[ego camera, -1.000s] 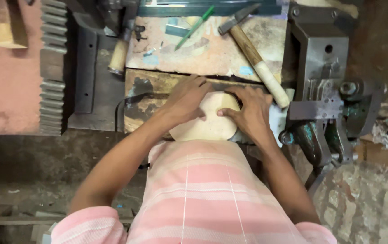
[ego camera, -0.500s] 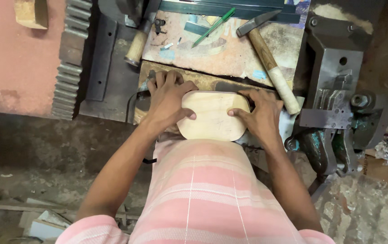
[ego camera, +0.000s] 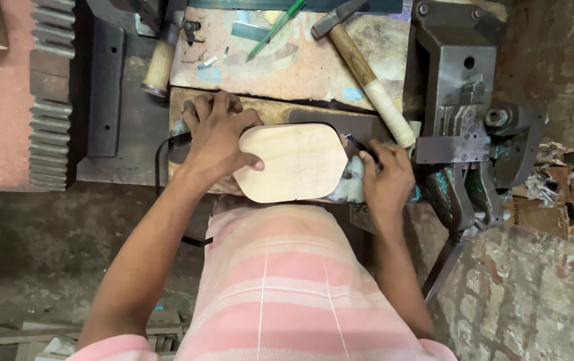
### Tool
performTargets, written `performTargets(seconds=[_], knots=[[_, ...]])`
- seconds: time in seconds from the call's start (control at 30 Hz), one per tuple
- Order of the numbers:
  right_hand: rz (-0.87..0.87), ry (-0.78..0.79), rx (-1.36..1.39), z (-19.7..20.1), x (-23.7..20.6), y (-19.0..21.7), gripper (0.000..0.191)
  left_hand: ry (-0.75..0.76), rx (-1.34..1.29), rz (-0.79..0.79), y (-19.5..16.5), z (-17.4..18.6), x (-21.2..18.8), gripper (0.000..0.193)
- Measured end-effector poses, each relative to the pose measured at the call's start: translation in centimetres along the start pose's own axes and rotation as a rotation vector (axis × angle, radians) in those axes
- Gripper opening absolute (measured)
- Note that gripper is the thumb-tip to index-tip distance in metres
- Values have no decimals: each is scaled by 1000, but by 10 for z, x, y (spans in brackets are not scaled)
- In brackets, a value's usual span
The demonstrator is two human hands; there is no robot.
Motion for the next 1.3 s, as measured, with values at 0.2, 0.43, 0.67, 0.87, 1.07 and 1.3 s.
performTargets(seconds=[0.2,0.43,0.67,0.87,1.07,1.3], knots=[[63,115,-129,-7,-3,-10,15,-30,-12,-51,1,1,0,63],[-265,248,843,-8,-4,35,21,-52,-43,-50,7,-1,-2,63],[604,-10,282,-34,14,117,20,-59,-41,-43,10,-1,0,67],[881,-5,140,-43,26,124,38,-78,-39,-61,17,-5,-1,66],[922,12,131,-48,28,135,36,-107,-17,-88,19,-7,1,66],[495,152,188,-25,20,124,21,-44,-58,-20,18,-4,2,69]])
Point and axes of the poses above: each hand's wrist, its own x-axis towards the middle knuckle, its own z-axis out of the back of the hand, y = z × x, the point moved 1 cm from there along x, towards the middle knuckle, and after that the axes turned 11 degrees about -x, right-handed, at the moved point
